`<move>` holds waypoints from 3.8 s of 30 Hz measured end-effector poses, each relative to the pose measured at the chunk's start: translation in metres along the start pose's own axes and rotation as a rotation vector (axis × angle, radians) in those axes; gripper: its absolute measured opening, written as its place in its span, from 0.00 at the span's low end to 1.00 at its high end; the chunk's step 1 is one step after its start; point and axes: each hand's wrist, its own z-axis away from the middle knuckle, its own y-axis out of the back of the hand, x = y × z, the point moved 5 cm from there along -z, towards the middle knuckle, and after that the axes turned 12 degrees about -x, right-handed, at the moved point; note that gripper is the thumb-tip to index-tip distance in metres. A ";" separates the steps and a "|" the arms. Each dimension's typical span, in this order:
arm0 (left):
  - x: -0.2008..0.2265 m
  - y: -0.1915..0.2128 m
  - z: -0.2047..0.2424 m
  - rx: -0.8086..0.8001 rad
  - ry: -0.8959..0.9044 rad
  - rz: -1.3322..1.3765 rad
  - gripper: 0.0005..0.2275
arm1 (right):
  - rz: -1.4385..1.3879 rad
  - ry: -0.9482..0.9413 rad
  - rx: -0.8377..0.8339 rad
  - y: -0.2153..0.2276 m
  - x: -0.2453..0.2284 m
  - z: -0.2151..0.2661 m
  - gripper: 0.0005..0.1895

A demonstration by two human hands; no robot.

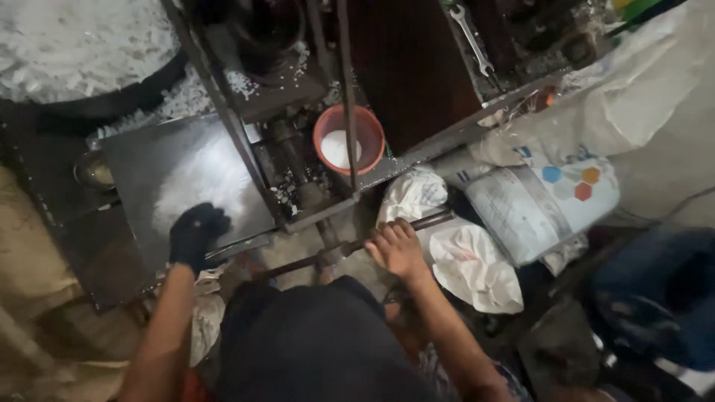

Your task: The person operates a machine by repeatedly placing a metal mold into the machine, pulling a lever, and removing the mold. The person wears a black glove on the left hand and uses both hands to handle the mold and operate the lever.

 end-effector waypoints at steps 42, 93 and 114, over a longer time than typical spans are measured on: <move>-0.101 -0.018 0.029 -0.871 0.587 -1.469 0.20 | -0.111 -1.528 0.358 -0.092 0.213 0.051 0.23; 0.013 -0.185 -0.003 0.253 -0.379 -0.485 0.12 | 0.337 -0.399 0.686 0.283 0.387 -0.207 0.11; 0.013 -0.187 -0.002 0.225 -0.227 -0.412 0.15 | 0.456 -0.491 0.678 0.281 0.398 -0.208 0.17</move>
